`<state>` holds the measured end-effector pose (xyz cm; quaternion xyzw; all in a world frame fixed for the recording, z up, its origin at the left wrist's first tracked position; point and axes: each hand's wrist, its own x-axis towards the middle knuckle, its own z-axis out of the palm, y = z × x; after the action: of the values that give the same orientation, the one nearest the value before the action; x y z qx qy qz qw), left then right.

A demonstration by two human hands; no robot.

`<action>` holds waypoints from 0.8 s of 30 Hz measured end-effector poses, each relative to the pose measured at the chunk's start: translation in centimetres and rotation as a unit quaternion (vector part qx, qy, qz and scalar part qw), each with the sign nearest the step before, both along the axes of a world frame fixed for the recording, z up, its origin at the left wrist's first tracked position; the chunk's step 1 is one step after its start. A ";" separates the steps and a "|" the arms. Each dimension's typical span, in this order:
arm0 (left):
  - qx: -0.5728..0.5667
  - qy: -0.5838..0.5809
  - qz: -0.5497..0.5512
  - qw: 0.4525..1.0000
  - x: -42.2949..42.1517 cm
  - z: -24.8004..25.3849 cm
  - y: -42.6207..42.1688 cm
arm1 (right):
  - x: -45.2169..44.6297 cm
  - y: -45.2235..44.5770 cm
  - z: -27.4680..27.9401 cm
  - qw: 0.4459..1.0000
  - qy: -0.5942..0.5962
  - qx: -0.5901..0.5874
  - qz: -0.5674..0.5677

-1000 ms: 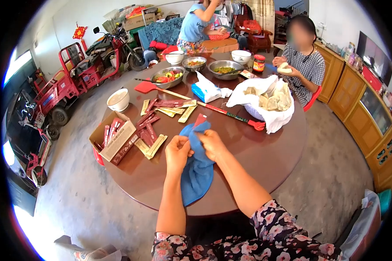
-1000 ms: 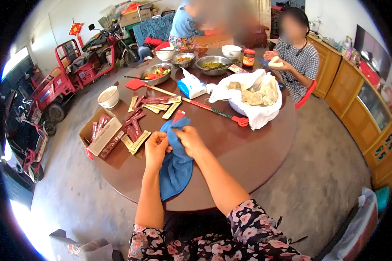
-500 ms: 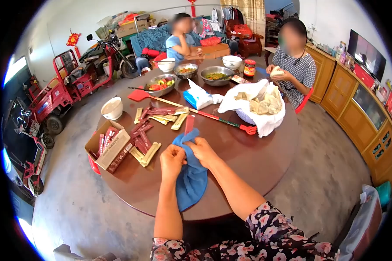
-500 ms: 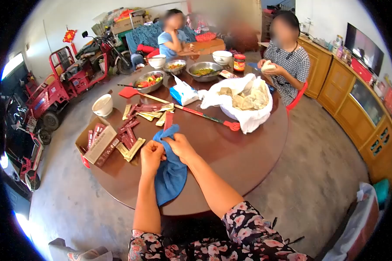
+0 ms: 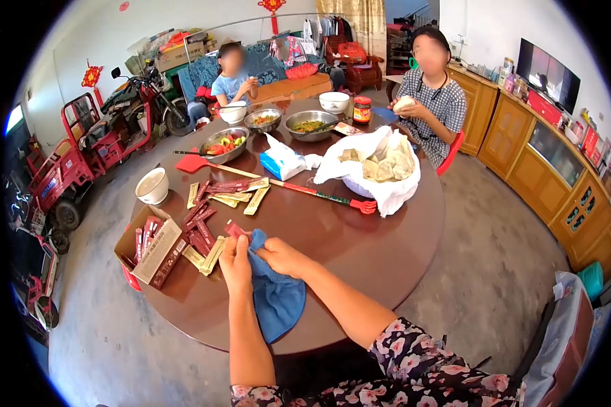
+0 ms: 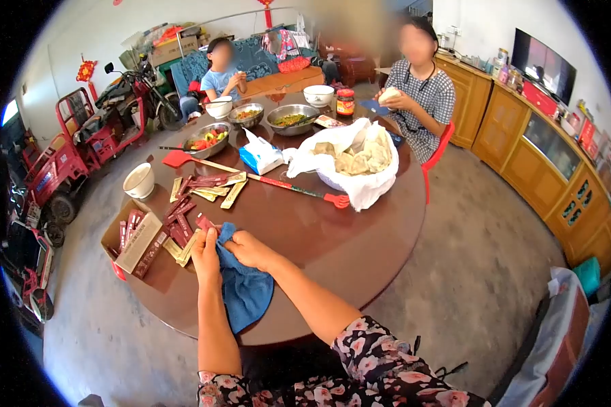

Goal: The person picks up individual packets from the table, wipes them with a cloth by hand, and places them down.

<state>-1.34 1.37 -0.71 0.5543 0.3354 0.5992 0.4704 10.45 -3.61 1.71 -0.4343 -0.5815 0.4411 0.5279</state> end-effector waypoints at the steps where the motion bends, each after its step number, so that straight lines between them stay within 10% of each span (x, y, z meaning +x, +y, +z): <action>1: -0.015 -0.017 0.001 1.000 0.0 0.3 -0.3 | 0.1 -0.5 0.2 1.000 0.006 -0.022 0.013; 24: -0.045 -0.040 -0.029 0.998 0.2 -0.2 -0.4 | 0.4 1.8 -1.7 0.980 0.101 -0.163 0.061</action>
<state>-1.17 0.93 -0.95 0.5180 0.3265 0.5911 0.5251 10.89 -1.81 0.01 -0.4318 -0.4710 0.6027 0.4780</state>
